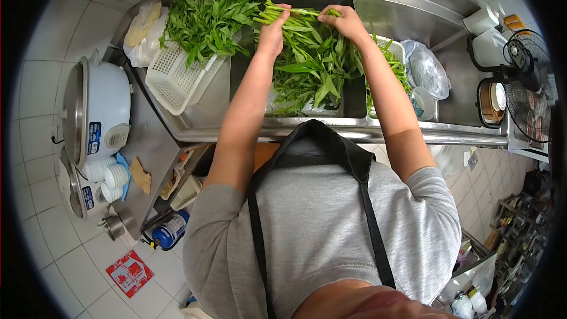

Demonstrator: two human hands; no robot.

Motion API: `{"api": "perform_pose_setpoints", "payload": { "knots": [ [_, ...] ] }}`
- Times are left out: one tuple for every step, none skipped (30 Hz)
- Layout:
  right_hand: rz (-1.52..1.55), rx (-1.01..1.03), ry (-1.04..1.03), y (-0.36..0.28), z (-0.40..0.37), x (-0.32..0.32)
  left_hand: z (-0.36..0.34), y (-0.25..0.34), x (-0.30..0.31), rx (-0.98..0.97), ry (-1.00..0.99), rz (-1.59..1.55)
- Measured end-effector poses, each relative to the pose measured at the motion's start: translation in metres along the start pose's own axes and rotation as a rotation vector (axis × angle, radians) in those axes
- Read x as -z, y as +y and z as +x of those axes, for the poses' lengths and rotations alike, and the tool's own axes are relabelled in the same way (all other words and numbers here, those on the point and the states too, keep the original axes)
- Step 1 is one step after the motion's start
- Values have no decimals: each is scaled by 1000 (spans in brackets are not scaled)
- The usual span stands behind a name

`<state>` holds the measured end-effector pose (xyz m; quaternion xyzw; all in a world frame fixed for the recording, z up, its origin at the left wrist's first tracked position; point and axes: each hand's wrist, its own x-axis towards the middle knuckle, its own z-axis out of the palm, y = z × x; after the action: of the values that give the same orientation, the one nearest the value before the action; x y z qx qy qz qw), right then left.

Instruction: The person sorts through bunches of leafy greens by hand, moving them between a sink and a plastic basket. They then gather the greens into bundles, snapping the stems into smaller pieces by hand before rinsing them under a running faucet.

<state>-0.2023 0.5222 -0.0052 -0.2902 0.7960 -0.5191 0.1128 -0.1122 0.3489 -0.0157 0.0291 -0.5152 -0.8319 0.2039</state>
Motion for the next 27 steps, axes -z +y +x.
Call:
{"api": "perform_pose_setpoints", "payload": {
  "knots": [
    [215,-86,11,3,2,1,-1,-5,0,1,2,0],
    [336,-119,20,6,2,2,-1,-9,-1,7,20,35],
    [337,-120,21,9,2,4,-2,-13,-2,14,37,70],
    [504,-146,80,12,2,8,-3,-16,-2,-7,76,49],
    [671,-170,141,15,0,15,-2,-18,2,-5,74,49],
    [750,-231,175,17,-2,28,-2,-19,10,3,99,-2],
    [750,-231,176,19,-4,40,0,-19,19,9,125,-52],
    [795,-188,236,23,-6,52,-1,-15,22,-6,115,-29],
    [841,-145,295,24,-8,64,0,-9,24,-1,136,-8],
    [791,-137,339,23,-12,78,1,-4,25,-20,171,-1],
    [742,-132,382,15,-19,93,1,3,25,-37,207,6],
    [722,-108,418,7,-25,104,8,-4,39,-58,208,-10],
    [702,-84,453,2,-29,116,6,4,38,-62,224,-14],
    [629,-41,424,-1,-33,127,7,9,39,-46,261,-20],
    [510,-16,390,-3,-36,134,8,12,39,-29,298,-28],
    [370,-38,320,-5,-35,134,9,13,38,-28,299,-29],
    [230,-61,250,-6,-35,133,12,12,38,-53,304,-36],
    [25,-35,183,-10,-33,121,13,11,37,-78,308,-43],
    [-181,-9,115,-14,-29,101,14,9,36,-74,306,-44],
    [-339,20,76,-9,-24,76,15,7,30,-74,292,-59],
    [-497,50,36,0,-19,49,16,5,24,-76,276,-75],
    [-578,95,2,0,-19,23,16,3,18,-73,274,-77],
    [-658,143,-34,-2,-19,0,16,2,11,-54,286,-75],
    [-665,169,-20,-4,-17,-16,15,-1,6,-35,298,-73],
    [-671,196,-6,-6,-17,-26,14,-3,1,-16,312,-70],
    [-670,198,-7,-1,-14,-32,14,-5,-3,-3,302,-94],
    [-665,187,4,4,-9,-38,13,-5,-5,33,325,-75]
  ]
}}
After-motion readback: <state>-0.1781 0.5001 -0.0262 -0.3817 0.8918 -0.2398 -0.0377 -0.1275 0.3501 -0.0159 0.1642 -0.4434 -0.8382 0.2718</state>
